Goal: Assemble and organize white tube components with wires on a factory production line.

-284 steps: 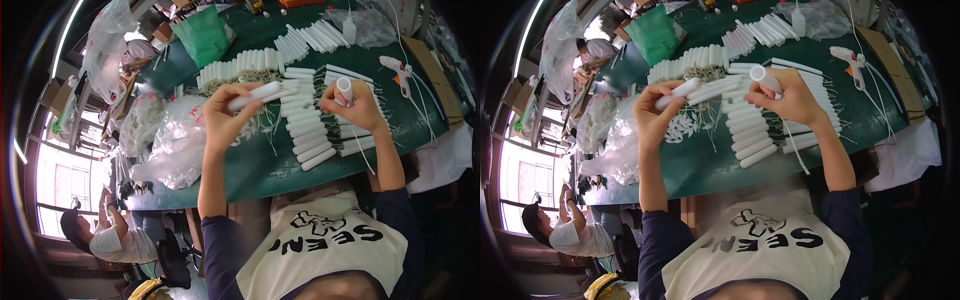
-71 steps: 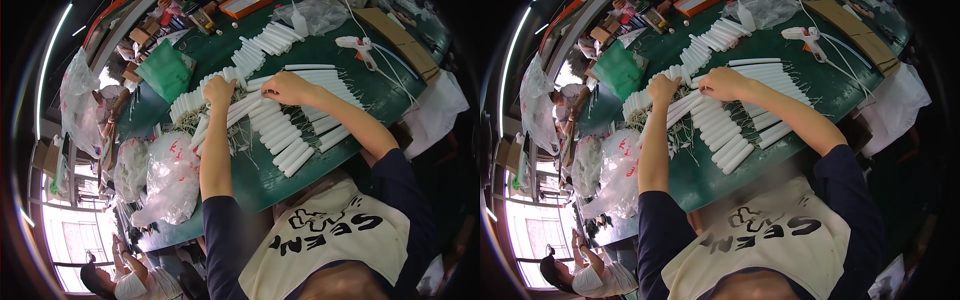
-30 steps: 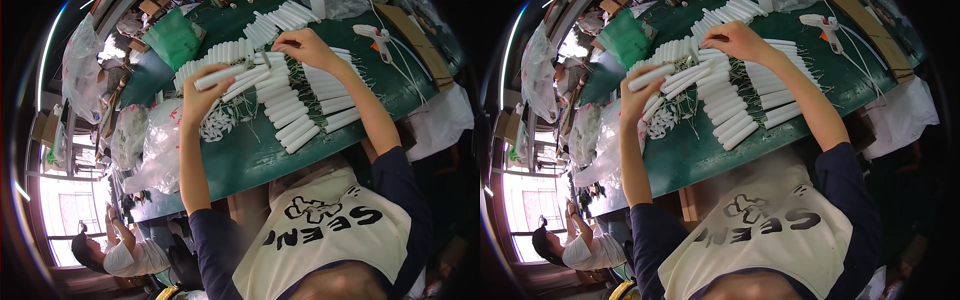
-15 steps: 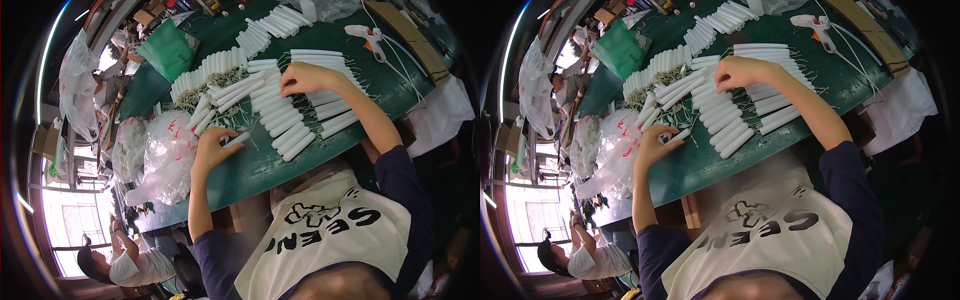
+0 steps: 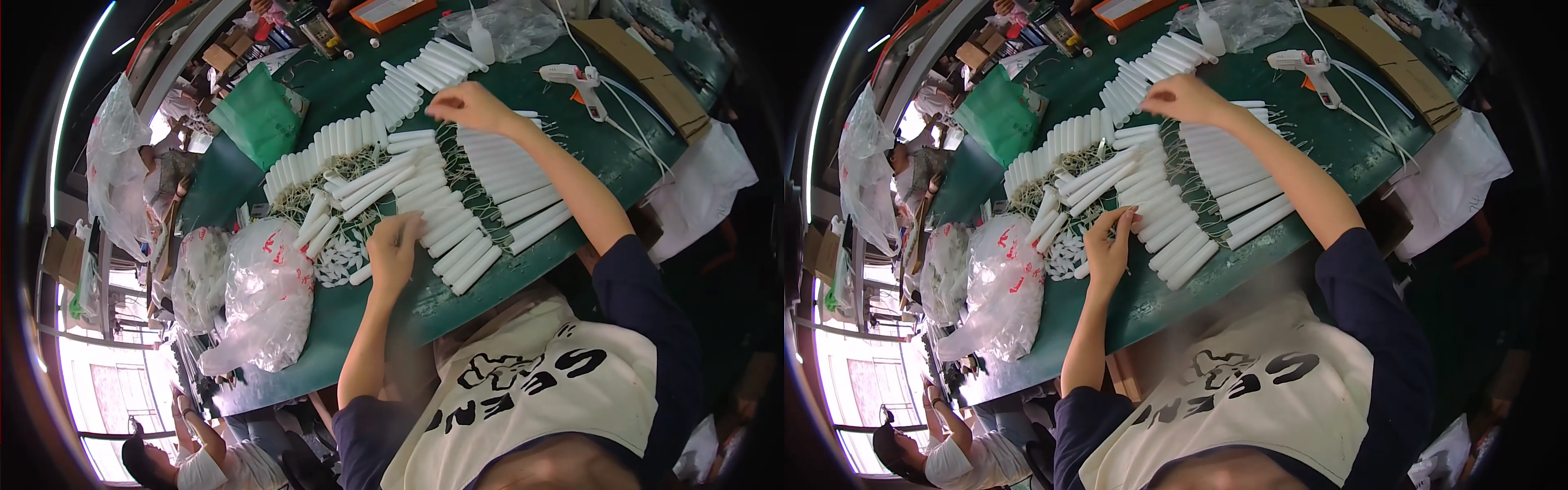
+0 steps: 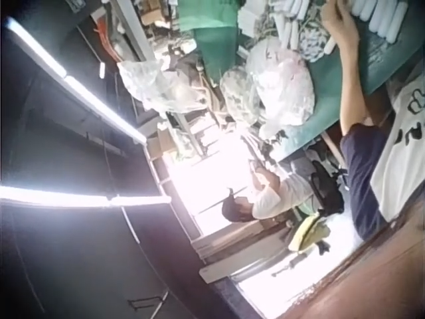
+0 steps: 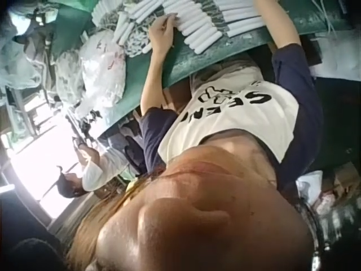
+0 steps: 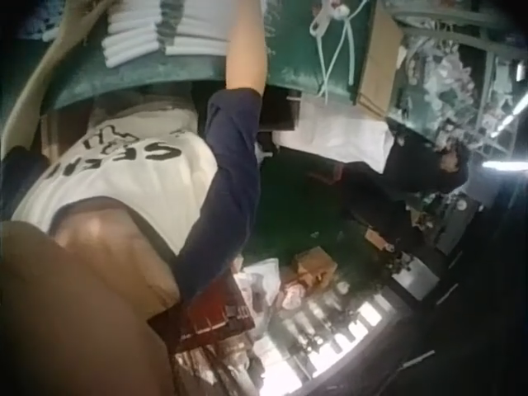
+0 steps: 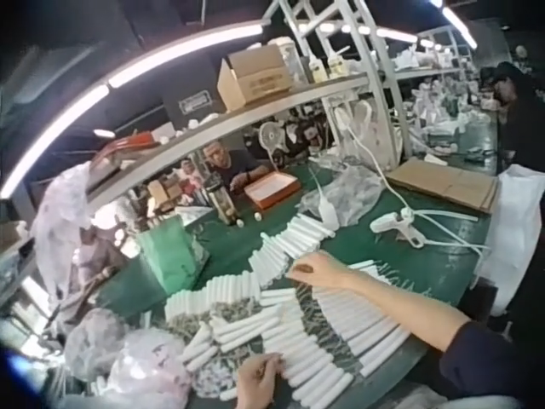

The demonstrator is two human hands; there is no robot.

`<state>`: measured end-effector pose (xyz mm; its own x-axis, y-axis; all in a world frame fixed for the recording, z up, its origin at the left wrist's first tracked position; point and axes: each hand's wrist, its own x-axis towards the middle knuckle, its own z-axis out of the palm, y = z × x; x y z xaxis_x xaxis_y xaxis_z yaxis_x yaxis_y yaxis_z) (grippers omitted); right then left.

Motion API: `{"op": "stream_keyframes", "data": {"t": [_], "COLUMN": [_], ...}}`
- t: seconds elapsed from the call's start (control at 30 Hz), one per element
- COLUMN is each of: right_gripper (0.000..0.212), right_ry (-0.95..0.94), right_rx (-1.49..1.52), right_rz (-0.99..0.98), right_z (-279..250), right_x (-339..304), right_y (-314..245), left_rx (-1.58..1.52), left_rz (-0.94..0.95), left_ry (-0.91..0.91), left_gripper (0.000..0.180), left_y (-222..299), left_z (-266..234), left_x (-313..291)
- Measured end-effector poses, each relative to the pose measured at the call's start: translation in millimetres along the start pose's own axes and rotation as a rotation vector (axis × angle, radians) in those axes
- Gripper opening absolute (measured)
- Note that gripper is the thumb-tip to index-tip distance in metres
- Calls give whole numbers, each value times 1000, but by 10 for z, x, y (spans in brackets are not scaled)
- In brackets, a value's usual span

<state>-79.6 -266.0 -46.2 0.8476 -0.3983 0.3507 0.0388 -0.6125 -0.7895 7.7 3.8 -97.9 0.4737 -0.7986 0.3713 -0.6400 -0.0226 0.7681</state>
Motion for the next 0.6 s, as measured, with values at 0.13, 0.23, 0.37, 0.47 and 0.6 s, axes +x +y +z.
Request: {"op": "stream_keyframes", "data": {"t": [0.13, 0.23, 0.37, 0.47, 0.6], "right_gripper": [24, 34, 30, 21, 13], "right_ry": [554, 452, 451, 476, 526], "right_rx": [-592, -806, -758, -748, -656], "right_rz": [-91, 236, 287, 303, 172], "right_z": [7, 28, 29, 10, 11], "right_x": [237, 369, 479, 533, 530], "right_y": [675, 832, 954, 985, 916], "left_rx": [-38, -19, 10, 28, 50], "left_rz": [7, -20, 90, 67, 73], "left_ry": [89, 70, 108, 102, 102], "left_gripper": [12, 15, 15, 14, 13], "left_y": [18, -66, -97, -65, -33], "left_z": [-2, -34, -32, -37, -34], "left_x": [58, 47, 59, 57, 53]}}
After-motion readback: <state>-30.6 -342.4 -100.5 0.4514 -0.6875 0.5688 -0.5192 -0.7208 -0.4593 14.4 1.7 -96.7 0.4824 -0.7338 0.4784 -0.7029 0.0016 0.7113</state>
